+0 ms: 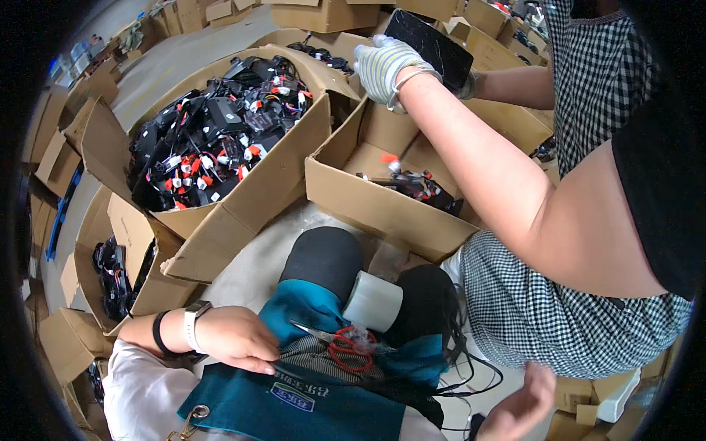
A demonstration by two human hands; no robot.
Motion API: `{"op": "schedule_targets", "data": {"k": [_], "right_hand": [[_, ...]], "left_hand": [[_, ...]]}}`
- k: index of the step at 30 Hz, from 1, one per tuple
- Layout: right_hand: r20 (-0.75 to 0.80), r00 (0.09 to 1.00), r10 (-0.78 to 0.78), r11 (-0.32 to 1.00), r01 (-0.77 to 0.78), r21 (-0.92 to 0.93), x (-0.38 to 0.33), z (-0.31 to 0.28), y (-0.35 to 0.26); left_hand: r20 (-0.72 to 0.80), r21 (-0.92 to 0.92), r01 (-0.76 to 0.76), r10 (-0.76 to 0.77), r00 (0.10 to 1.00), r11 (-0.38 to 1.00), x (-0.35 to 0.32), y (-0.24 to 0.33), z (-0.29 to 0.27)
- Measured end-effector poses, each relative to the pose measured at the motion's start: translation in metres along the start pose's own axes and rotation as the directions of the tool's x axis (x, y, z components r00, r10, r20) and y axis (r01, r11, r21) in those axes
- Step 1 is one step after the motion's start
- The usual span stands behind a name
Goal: Wrapping black electronic components in plastic film and cutting the film with scissors.
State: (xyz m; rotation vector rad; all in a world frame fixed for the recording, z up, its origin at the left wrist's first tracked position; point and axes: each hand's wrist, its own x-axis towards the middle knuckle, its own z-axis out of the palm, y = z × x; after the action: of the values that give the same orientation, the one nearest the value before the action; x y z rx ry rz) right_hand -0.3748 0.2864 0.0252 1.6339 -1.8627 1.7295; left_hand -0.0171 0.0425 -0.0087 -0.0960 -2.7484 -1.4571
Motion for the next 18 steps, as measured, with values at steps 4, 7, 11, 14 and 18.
{"op": "schedule_targets", "data": {"k": [4,7,11,14,18], "right_hand": [[0.773,0.461,0.437,0.883,-0.054,-0.467,0.03,0.025,0.044],[0.783,0.227,0.58,0.812,-0.237,-0.533,0.006,0.033,0.058],[0.683,0.305,0.664,0.737,-0.108,-0.668,-0.017,0.017,0.056],[0.806,0.127,0.579,0.812,-0.178,-0.556,-0.002,-0.036,0.042],[0.722,-0.356,0.593,0.669,-0.281,-0.688,0.008,-0.05,0.016]], "left_hand": [[0.031,0.068,0.016,-0.018,0.999,0.998,-0.005,0.013,-0.008],[0.046,0.109,0.105,-0.111,0.993,0.988,-0.018,0.013,-0.01],[-0.128,0.048,0.305,-0.297,0.946,0.951,-0.045,-0.01,0.007],[-0.094,-0.011,0.388,-0.387,0.917,0.922,-0.068,-0.024,0.021],[0.05,-0.194,0.419,-0.417,0.907,0.887,-0.074,-0.028,0.034]]}}
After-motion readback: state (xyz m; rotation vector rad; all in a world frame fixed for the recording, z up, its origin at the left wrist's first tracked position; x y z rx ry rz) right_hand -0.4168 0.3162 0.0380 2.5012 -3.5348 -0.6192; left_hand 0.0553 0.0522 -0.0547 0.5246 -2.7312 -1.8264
